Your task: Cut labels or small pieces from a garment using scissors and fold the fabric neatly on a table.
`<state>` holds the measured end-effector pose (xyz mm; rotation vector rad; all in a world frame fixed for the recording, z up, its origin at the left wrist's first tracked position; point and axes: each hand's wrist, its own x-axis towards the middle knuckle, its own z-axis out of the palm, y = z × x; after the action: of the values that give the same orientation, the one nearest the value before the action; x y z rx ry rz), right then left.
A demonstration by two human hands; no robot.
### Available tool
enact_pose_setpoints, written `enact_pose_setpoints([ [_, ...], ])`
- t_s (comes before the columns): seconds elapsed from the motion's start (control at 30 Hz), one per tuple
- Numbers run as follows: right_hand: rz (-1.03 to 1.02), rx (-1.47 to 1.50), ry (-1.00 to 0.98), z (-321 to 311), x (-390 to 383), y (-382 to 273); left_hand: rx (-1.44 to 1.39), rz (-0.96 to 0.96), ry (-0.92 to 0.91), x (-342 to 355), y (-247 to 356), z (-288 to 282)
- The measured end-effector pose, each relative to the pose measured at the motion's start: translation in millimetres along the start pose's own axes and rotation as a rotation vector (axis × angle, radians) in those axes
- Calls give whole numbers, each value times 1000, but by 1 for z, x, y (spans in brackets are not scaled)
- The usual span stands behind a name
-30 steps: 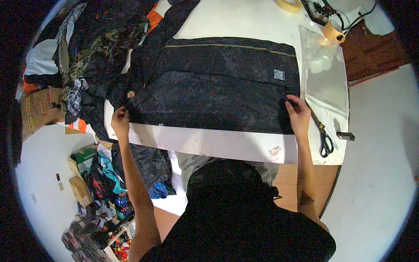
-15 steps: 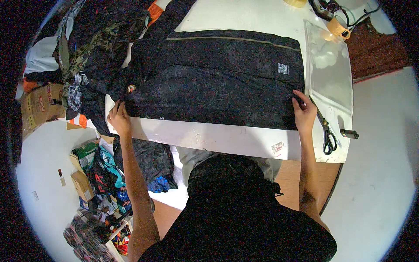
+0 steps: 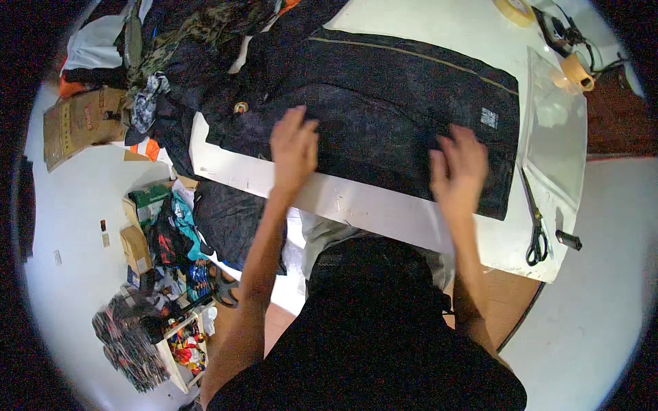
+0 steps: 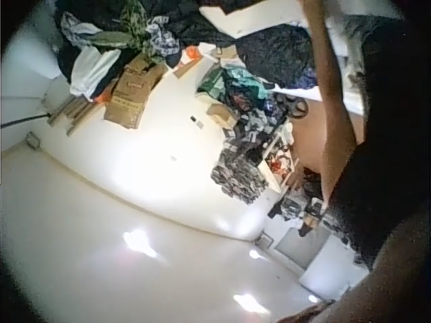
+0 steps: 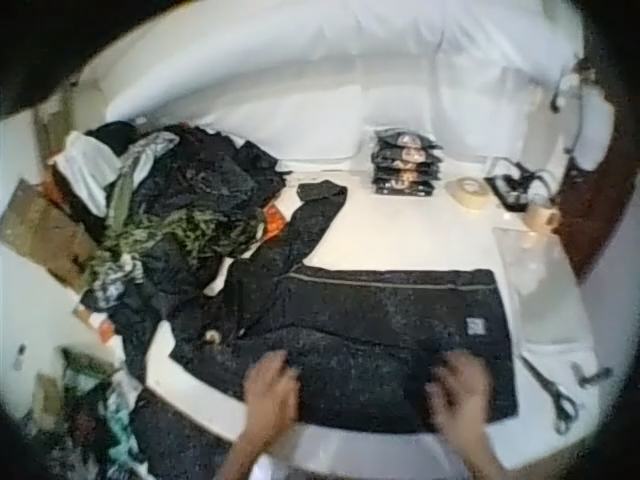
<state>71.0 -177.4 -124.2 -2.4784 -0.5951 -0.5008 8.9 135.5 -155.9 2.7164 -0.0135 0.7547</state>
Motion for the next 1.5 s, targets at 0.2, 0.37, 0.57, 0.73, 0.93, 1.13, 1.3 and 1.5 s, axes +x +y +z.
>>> enact_pose_setpoints([
  [0.2, -176, -51, -275, 83, 6, -56, -84, -36, -193, 13, 53, 38],
  [0.37, -27, -211, -236, 54, -7, -18, 245, -283, -104, -6, -23, 18],
  [0.57, 18, -250, -273, 53, -8, -13, 364, -625, -62, -24, -109, -23],
  [0.73, 54, -247, -222, 40, -4, -11, 419, -593, 20, -20, -125, -24],
  [0.93, 38, -56, -311, 35, -8, -20, 22, -140, -13, 0, -41, -19],
  [1.13, 64, 10, -348, 22, -19, -11, -253, 302, -494, 17, 47, -5],
  [1.3, 100, -124, -296, 9, -24, 8, -229, 315, -485, 20, 56, 11],
  [1.5, 136, -196, -279, -6, -24, 30, -161, 229, -383, 15, 54, 17],
])
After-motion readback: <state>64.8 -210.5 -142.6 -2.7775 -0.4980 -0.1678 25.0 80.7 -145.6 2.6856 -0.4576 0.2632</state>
